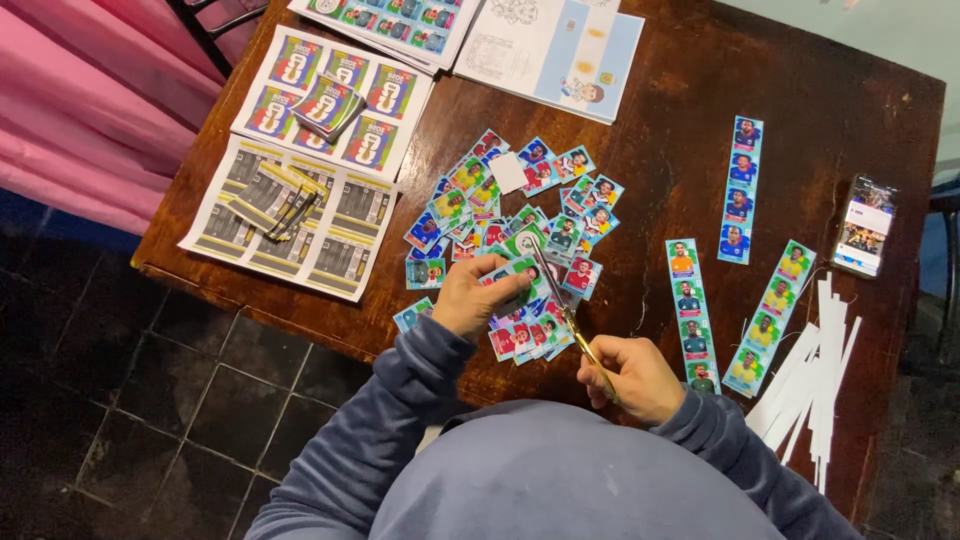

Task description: Cutting individual soccer player stickers from a printed sheet using scissors.

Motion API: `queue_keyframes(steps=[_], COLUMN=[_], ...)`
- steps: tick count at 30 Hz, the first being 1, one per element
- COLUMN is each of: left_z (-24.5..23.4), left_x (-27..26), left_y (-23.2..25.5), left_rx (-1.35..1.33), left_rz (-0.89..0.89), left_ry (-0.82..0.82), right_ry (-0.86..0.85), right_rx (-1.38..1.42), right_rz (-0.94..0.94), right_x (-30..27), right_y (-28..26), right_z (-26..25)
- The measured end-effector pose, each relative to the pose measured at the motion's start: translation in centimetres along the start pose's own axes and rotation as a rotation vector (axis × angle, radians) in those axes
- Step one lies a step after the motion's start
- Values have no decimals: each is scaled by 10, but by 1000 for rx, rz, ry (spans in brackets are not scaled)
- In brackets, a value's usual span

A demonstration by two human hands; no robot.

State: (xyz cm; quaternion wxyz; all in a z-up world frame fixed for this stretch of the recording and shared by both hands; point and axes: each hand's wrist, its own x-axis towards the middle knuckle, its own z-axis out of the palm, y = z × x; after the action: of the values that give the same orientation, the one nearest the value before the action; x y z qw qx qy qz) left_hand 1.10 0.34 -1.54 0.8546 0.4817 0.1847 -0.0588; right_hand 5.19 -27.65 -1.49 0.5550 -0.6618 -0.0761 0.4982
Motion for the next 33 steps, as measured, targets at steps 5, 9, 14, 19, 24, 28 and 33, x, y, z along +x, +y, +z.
queue_keyframes(steps=[5,9,14,19,24,28,33], left_z=[5,4,4,7,6,7,6], left_x=[-3,-4,-6,-9,-10,-12,-11], left_y=[7,4,5,8,7,9,7], left_rx=[-28,-7,-4,-18,-24,-22,-12], left_rz=[1,19,27,20,23,29,28], left_ry=[8,-4,-1,11,20,20,16], right_ry=[-140,-162,-169,-156,-125,-104,-127], right_rx=[-120,-204,-180,-253,-340,-381,-328], right_rz=[-206,-235,-200,-227,-235,-234,-224], right_x=[-4,-5,-6,-8,-10,-10,-9], right_y=[-6,-13,-10,-17,-24,-21,-18], right_z=[-4,-2,-1,0,3,2,1])
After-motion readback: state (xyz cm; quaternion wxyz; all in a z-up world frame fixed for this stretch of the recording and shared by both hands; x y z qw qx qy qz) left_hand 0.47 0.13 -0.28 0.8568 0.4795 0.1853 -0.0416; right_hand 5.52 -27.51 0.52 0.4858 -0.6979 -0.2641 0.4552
